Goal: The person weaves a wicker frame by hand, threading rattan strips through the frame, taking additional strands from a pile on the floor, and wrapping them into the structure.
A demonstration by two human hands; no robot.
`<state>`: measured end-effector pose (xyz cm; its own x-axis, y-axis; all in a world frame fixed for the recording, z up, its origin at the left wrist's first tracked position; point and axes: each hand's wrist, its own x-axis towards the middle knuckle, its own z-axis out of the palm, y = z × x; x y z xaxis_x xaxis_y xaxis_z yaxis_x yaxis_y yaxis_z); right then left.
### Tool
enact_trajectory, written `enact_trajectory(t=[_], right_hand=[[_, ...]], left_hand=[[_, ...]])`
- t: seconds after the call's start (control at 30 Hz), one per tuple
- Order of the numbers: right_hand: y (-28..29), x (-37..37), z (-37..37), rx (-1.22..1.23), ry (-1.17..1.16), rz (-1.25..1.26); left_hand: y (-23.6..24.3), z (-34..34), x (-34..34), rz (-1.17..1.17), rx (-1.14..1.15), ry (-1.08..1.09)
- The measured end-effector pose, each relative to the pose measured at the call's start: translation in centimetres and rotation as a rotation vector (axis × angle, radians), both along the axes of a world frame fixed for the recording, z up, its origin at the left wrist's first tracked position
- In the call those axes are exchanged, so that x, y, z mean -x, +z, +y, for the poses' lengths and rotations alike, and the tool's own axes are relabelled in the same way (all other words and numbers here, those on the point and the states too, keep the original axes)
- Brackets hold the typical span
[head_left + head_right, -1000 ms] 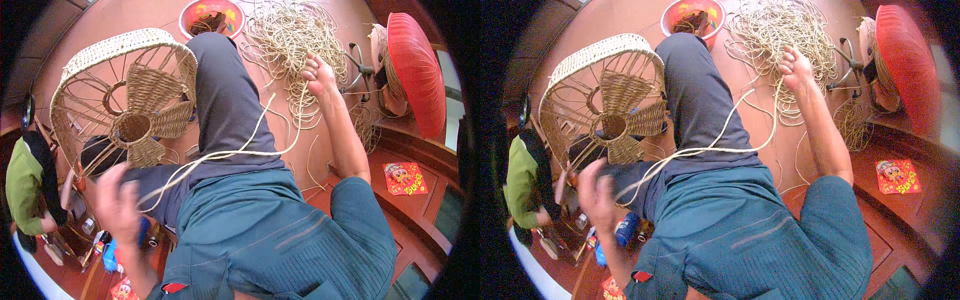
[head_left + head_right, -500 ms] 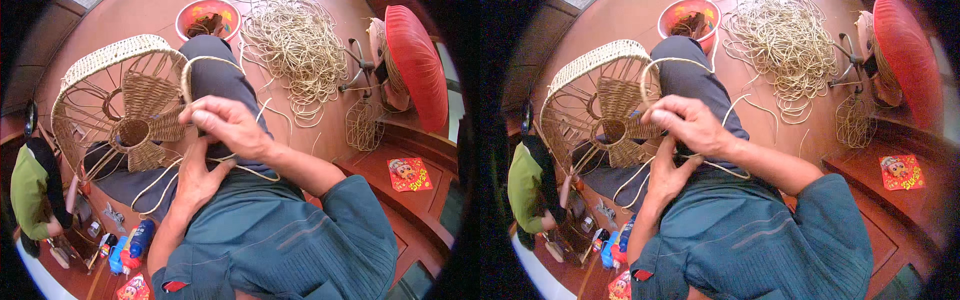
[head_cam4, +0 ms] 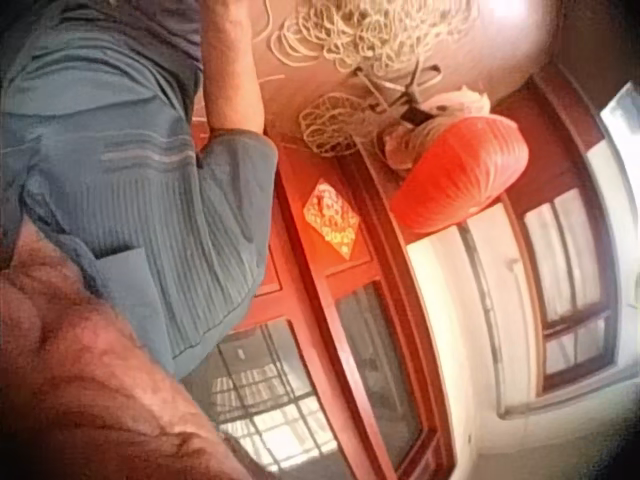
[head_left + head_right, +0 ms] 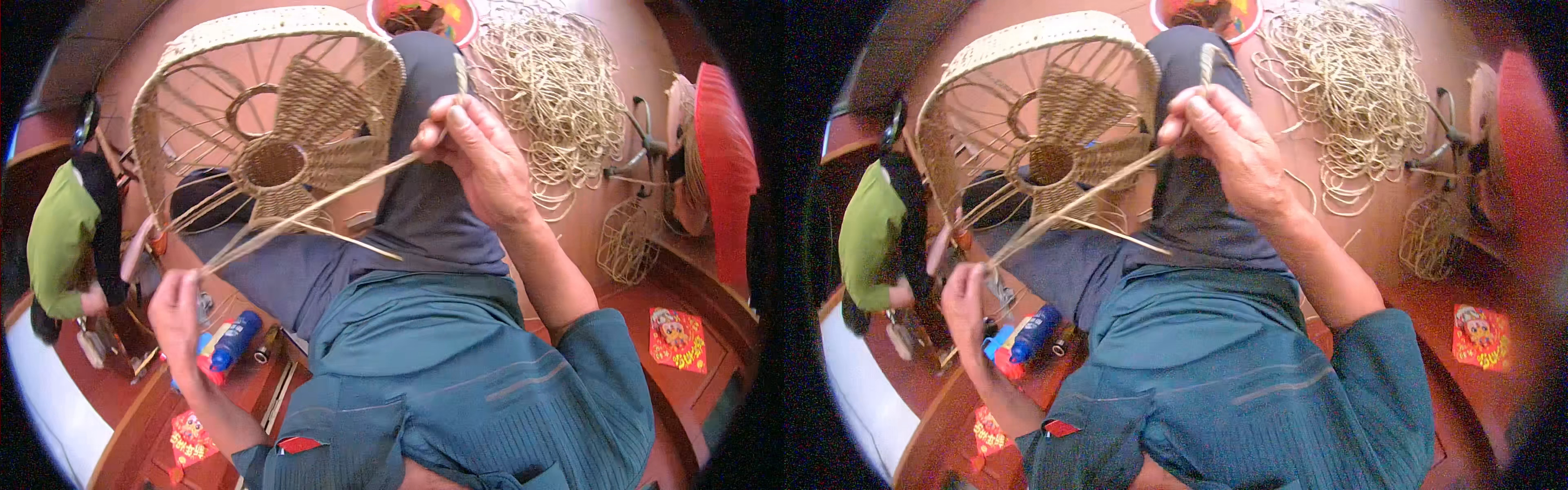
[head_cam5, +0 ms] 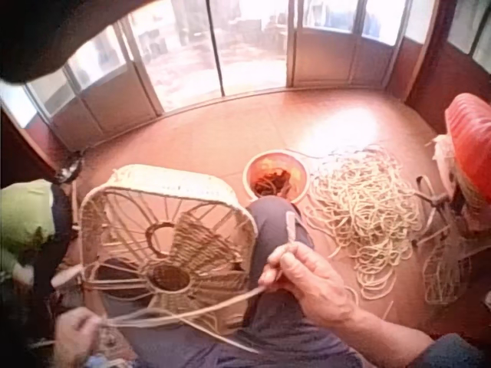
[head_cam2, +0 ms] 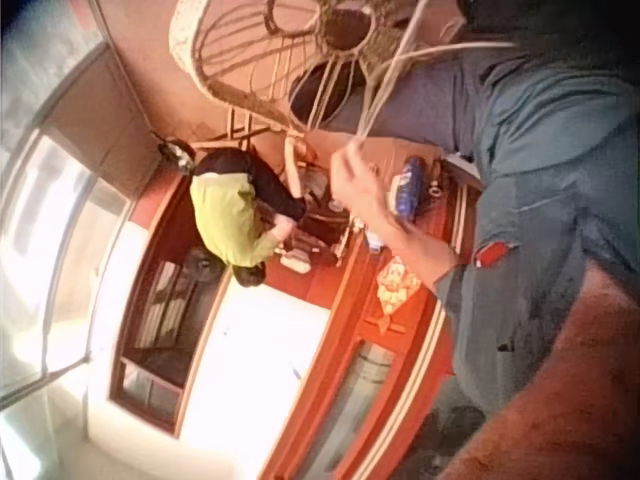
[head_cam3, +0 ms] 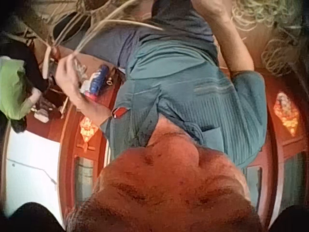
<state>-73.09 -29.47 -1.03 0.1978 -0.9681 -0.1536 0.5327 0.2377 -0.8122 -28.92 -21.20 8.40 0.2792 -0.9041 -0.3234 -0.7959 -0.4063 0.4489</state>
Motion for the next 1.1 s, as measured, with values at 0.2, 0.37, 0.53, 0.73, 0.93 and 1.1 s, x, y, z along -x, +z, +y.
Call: enact_trajectory(t=[0.2, 0.37, 0.53, 0.73, 0.93, 1.1], right_hand=[[-1.3, 0.0, -1.1, -0.005, -0.045, -0.086], [-0.3, -0.3, -2.2, 0.027, -0.056, -0.130], [2.4, -5.0, 0.1, 0.116, 0.087, 0.247], [-0.2, -13.1, 4.5, 0.303, 0.441, 0.345], [-5.2, -13.1, 5.9, 0.556, 0.469, 0.547], [-3.2, -13.2, 4.7, 0.173, 0.937, 0.554]], left_hand=[[1.0, 2.3, -12.1, -0.812, 0.036, -0.025], [-1.1, 2.3, -16.6, -0.946, -0.018, 0.073], [0.4, -2.1, -2.5, -0.676, 0.533, -0.092], [-1.9, -2.4, 15.2, 0.528, 0.389, -0.296], [-2.1, -2.5, 17.0, 0.627, 0.418, -0.234], [-2.4, -2.7, 14.8, 0.706, 0.234, -0.113]])
